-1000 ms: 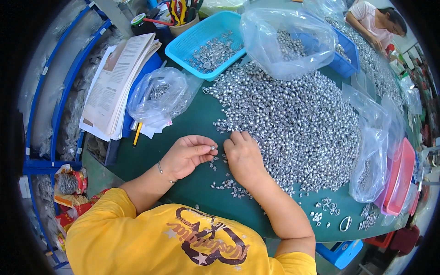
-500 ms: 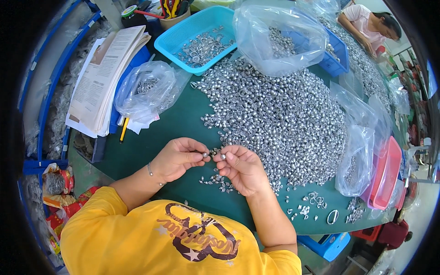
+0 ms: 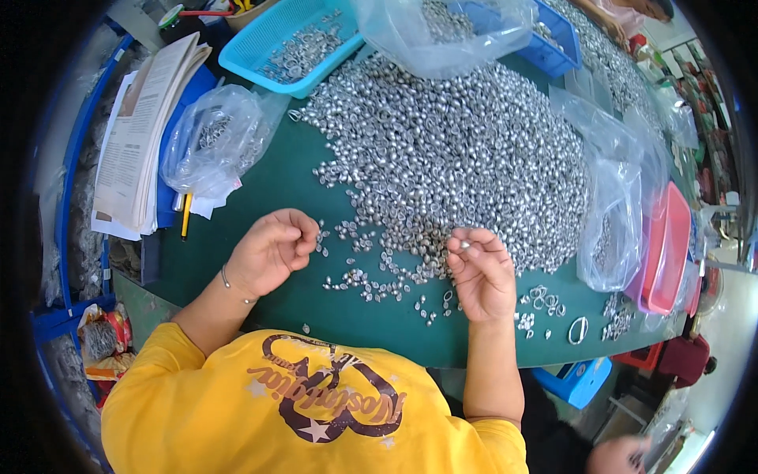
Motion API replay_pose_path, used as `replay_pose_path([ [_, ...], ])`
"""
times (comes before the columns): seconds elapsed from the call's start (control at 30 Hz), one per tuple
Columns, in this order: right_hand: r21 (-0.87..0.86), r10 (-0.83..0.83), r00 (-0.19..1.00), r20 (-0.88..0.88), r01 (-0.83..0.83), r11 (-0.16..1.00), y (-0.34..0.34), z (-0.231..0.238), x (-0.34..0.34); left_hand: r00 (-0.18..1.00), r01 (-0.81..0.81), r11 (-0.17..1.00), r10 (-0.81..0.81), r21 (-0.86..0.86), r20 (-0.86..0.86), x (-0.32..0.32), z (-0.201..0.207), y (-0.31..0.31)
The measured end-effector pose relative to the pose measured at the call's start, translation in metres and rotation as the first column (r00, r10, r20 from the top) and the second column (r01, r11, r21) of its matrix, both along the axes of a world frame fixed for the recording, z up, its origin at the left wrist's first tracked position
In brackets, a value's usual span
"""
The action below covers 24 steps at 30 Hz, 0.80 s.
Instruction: The person sorts through a large pile of small silver-colored metal components on a green table by hand, picking them up one by one and moving them into different clusters or containers.
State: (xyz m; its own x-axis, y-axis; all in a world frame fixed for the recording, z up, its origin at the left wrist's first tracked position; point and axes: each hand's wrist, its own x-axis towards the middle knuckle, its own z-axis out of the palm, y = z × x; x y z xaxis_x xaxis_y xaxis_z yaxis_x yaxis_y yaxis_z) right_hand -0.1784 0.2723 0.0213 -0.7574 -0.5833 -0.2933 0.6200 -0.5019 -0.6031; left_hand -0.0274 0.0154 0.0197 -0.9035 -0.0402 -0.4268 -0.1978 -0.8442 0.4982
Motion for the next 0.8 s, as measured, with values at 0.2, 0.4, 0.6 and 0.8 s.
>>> replay_pose_path([
  [0.2,0.777,0.497,0.621,-0.606,0.329,0.536,-0.009,-0.006,0.03,0.981,0.138,0.553,-0.189,-0.822,0.037,-0.024,0.002,0.016],
  [0.4,0.584,0.681,0.144,-0.718,0.655,0.479,-0.027,-0.013,0.032,0.933,-0.063,0.004,-0.355,-0.998,-0.061,-0.047,-0.009,0.04],
  [0.6,0.601,0.614,0.214,-0.76,0.591,0.538,-0.021,-0.011,0.038,0.912,-0.187,-0.262,-0.406,-0.947,-0.068,-0.053,-0.021,0.052],
  [0.8,0.596,0.688,0.099,-0.719,0.597,0.537,-0.029,-0.012,0.039,0.876,-0.05,-0.291,-0.472,-0.955,0.098,-0.039,-0.008,0.045],
])
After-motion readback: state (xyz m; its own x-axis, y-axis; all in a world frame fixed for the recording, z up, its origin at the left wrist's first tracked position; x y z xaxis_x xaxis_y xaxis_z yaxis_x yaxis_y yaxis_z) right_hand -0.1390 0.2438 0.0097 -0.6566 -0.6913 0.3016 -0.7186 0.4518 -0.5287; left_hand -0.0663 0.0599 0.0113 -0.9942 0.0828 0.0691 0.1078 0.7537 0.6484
